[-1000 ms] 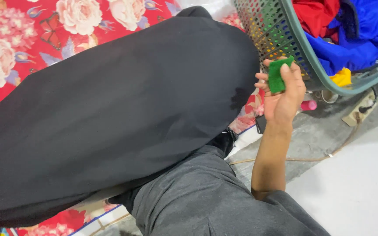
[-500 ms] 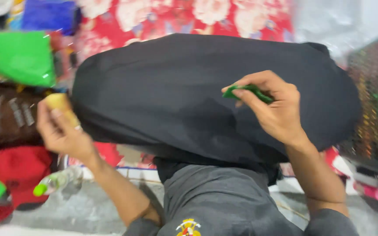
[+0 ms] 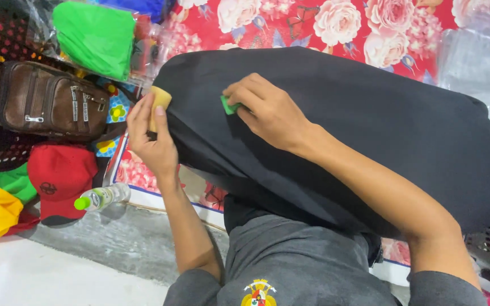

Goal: Fitting a black elastic cover onto a motorcycle seat and then cleaning the surface with a sponge.

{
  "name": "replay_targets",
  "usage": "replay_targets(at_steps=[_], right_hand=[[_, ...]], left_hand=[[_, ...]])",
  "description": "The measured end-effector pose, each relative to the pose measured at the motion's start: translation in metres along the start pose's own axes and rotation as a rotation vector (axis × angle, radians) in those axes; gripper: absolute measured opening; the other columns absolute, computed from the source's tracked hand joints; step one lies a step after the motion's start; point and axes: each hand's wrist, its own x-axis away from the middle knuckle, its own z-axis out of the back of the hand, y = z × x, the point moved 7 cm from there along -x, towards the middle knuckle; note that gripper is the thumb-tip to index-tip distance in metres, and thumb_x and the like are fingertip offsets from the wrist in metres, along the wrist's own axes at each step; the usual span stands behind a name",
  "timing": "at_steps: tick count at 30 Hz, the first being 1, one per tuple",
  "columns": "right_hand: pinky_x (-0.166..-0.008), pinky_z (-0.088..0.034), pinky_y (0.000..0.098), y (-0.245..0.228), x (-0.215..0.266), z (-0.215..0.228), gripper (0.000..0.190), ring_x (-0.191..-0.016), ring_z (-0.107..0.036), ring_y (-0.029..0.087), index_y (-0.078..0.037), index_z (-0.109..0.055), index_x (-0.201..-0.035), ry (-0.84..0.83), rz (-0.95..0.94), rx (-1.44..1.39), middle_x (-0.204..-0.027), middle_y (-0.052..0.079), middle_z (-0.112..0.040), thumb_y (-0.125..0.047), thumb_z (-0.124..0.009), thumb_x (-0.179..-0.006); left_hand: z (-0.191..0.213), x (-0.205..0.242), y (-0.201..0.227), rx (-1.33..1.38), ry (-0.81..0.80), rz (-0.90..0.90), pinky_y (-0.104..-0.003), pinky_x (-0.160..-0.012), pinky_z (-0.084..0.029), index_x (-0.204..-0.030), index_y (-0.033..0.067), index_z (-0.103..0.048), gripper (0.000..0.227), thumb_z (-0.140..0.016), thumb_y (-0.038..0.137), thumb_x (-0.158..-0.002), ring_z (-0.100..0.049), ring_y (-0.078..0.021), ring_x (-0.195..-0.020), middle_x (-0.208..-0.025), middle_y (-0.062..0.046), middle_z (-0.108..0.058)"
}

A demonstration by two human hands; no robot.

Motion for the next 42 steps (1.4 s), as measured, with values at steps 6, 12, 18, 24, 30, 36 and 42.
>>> replay_targets(at_steps=[6,12,18,24,30,36,42], right_hand=[[-0.09,-0.06,0.0322,-0.008,-0.009,-0.024,0.021,-0.098,-0.071,0.023,-0.006,-0.063,-0.095,0.044,0.205,0.179,-0.089,0.006,-0.069,0.01,-0.075,-0.089],[-0.092,-0.06,0.0348,-0.022,0.002,-0.027,0.014,-0.102,-0.072,0.024,-0.005,-0.067,-0.098,-0.022,0.269,0.207,-0.094,0.01,-0.072,0.006,-0.074,-0.092],[-0.096,-0.059,0.0371,-0.05,0.022,-0.033,0.006,-0.104,-0.072,0.028,-0.002,-0.07,-0.102,-0.114,0.388,0.327,-0.101,0.016,-0.074,0.001,-0.066,-0.099],[-0.094,-0.059,0.04,-0.026,0.003,-0.042,0.011,-0.107,-0.072,0.032,0.0,-0.071,-0.108,-0.058,0.357,0.399,-0.104,0.02,-0.073,0.0,-0.061,-0.103],[-0.095,-0.059,0.0417,-0.032,0.011,-0.037,0.014,-0.107,-0.071,0.035,0.003,-0.071,-0.107,-0.069,0.333,0.343,-0.104,0.022,-0.072,0.001,-0.057,-0.104],[-0.092,-0.06,0.0387,-0.044,0.015,-0.035,0.015,-0.1,-0.071,0.031,0.002,-0.072,-0.105,-0.052,0.341,0.44,-0.098,0.019,-0.071,0.004,-0.058,-0.101],[-0.09,-0.06,0.0361,-0.037,0.002,-0.038,0.012,-0.097,-0.071,0.028,0.001,-0.071,-0.103,-0.007,0.34,0.468,-0.094,0.016,-0.069,0.006,-0.06,-0.1]], left_hand=[[-0.008,0.009,-0.008,-0.004,0.056,0.046,-0.046,-0.107,-0.047,-0.13,0.0022,-0.069,0.025,-0.065,0.007,-0.106,-0.064,-0.0349,-0.119,-0.122,-0.018,-0.067],[-0.012,0.018,-0.019,0.027,0.111,0.153,-0.047,-0.115,-0.041,-0.133,0.007,-0.067,0.026,-0.062,0.016,-0.109,-0.06,-0.031,-0.124,-0.128,-0.013,-0.066],[-0.012,0.021,-0.018,-0.012,0.101,0.177,-0.045,-0.109,-0.047,-0.134,0.0098,-0.066,0.025,-0.06,0.019,-0.11,-0.061,-0.0286,-0.12,-0.127,-0.01,-0.066],[-0.013,0.02,-0.019,0.023,0.103,0.19,-0.044,-0.11,-0.046,-0.135,0.0115,-0.065,0.026,-0.059,0.02,-0.111,-0.059,-0.0282,-0.122,-0.128,-0.01,-0.065],[-0.015,0.022,-0.023,0.034,0.096,0.21,-0.044,-0.108,-0.046,-0.135,0.0124,-0.065,0.027,-0.057,0.021,-0.111,-0.058,-0.027,-0.12,-0.127,-0.009,-0.065],[-0.015,0.021,-0.018,-0.003,0.113,0.169,-0.042,-0.107,-0.047,-0.132,0.0118,-0.067,0.024,-0.059,0.02,-0.11,-0.06,-0.0272,-0.117,-0.126,-0.01,-0.067],[-0.014,0.022,-0.017,0.004,0.095,0.205,-0.043,-0.108,-0.047,-0.134,0.0118,-0.064,0.025,-0.056,0.021,-0.112,-0.058,-0.0267,-0.118,-0.126,-0.009,-0.065]])
